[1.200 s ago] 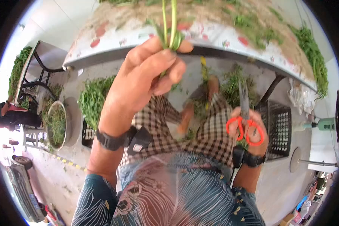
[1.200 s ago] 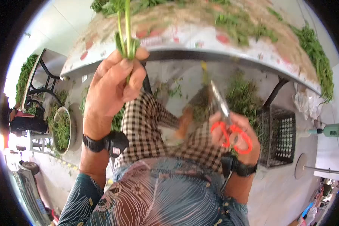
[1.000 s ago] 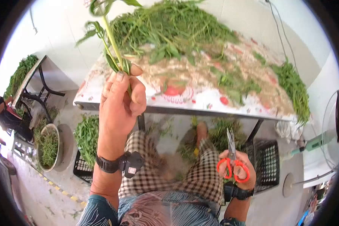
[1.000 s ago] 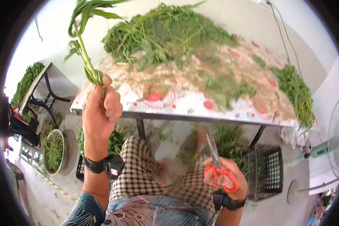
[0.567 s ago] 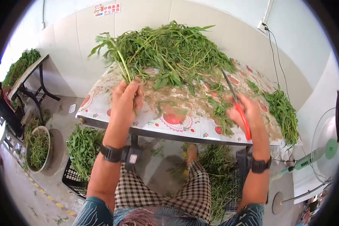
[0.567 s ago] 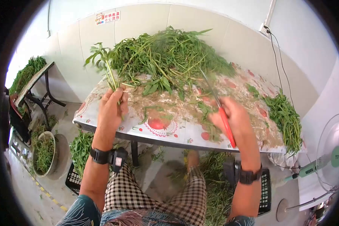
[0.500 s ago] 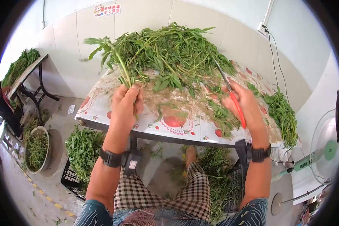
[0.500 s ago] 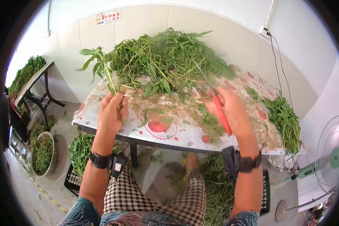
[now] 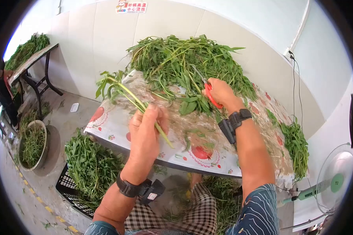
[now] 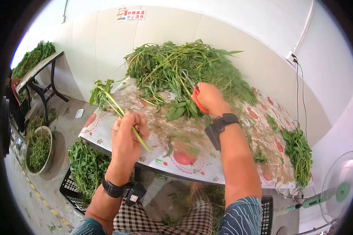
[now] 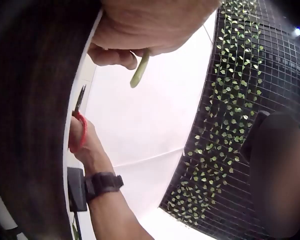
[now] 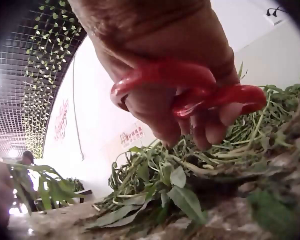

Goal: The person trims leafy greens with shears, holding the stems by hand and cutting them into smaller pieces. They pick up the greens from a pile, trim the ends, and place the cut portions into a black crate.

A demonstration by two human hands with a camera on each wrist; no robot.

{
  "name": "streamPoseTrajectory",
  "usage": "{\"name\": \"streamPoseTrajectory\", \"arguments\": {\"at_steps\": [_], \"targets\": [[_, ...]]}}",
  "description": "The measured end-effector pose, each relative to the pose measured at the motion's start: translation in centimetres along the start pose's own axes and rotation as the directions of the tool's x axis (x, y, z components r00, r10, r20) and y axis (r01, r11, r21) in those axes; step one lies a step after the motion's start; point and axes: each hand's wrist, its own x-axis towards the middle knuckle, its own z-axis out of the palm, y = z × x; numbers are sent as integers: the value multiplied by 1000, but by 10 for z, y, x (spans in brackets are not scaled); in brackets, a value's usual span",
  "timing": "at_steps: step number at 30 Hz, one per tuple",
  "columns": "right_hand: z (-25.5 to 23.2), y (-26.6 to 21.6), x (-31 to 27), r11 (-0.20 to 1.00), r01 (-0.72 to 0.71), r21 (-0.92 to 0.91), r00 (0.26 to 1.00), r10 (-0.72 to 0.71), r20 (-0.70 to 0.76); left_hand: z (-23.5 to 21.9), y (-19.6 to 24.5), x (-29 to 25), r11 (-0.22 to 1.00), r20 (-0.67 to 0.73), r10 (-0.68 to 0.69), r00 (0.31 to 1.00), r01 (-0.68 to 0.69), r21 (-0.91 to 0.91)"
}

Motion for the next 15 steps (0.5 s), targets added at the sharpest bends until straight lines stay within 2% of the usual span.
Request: {"name": "streamPoseTrajectory", "arguments": {"at_steps": [2, 5, 7, 10, 13, 15], "targets": [[13, -4, 8, 996, -41, -75, 997, 47, 68, 1, -2, 1, 1000, 1, 16, 1000, -16, 21], [23, -1, 14, 993, 31, -114, 999, -26, 39, -8, -3, 4, 996, 53, 28, 998, -33, 88], [16, -1, 10, 997, 49, -56, 998, -47, 34, -2, 0, 2, 994, 37, 13, 999, -17, 110], [-6, 23, -1, 992, 110, 55, 994, -111, 22, -2, 1, 1, 992, 66, 21, 998, -29, 126], [-28, 56, -27, 982, 166, 95, 985, -160, -65, -2, -1, 1, 986, 72, 27, 997, -39, 165], [-46, 74, -62, 981, 102, 165, 994, -106, 17, -3, -3, 2, 977, 73, 46, 996, -60, 206]]}}
